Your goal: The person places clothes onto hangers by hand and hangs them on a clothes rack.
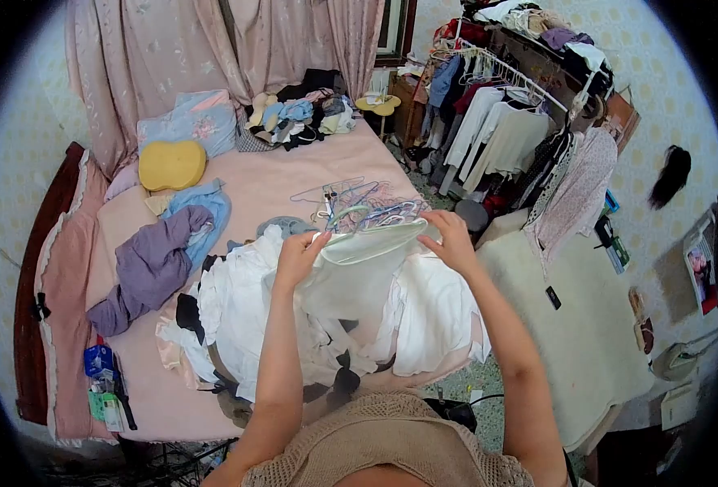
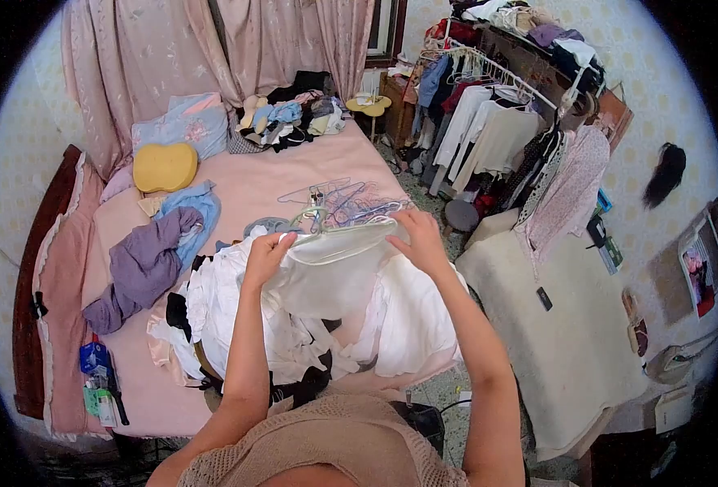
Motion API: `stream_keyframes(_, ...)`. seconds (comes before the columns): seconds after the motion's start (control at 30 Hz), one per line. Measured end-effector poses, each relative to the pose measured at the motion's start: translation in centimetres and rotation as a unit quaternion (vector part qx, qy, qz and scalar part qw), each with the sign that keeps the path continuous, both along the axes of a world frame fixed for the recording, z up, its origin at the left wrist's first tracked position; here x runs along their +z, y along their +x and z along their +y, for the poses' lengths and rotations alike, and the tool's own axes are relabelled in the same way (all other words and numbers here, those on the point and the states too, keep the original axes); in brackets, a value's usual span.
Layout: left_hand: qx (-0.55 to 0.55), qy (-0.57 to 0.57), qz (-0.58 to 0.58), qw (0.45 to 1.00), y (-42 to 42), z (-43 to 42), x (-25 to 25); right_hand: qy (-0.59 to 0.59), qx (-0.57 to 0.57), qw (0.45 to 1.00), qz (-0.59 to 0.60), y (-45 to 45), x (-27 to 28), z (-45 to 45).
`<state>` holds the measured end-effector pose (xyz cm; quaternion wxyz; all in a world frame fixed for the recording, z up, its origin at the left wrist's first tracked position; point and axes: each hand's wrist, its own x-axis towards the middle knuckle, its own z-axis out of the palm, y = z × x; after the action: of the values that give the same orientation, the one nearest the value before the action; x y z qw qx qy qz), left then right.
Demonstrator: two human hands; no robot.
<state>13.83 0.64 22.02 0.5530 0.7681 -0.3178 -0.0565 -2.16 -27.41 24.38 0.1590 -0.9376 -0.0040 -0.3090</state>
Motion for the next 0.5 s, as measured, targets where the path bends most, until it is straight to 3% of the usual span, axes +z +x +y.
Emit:
stream_keyframes(0.17, -0.01, -0.045, 0.026, 0.999, -0.2, -0.8, -0.5, -0.008, 0.016, 0.998, 0.058, 1.0, -0.6, 1.9)
stream_keyframes(0.27, 0.02, -0.095, 0.052, 0.994, 0.3, -0.6, -0.6, 0.003, 0.004, 1.0, 0.005, 1.1, 0.1, 1.6)
stream_keyframes(0.33, -0.001, -0.213, 0.121, 0.97, 1.3, 0.1, -1.0, 0.021, 0.001, 0.999, -0.039, 1.0, 0.5, 0.6)
stream_keyframes(0.37, 0.001, -0.212, 0.121, 0.97, 1.7, 0.8, -1.2, 0.022, 0.002, 0.999, -0.038, 0.8, 0.7, 0.0)
stream_keyframes(0.43, -0.019, -0.106, 0.033, 0.994, 2.4, 2.3, -1.3, 0.036, -0.046, 0.998, 0.0, 0.3, 1.2, -1.0)
stream_keyframes(0.5, -0.012, -0.064, 0.062, 0.996, 2.3, 3.3, -1.6, 0.033, -0.078, 0.996, 0.0, -0.1, 1.2, -1.8)
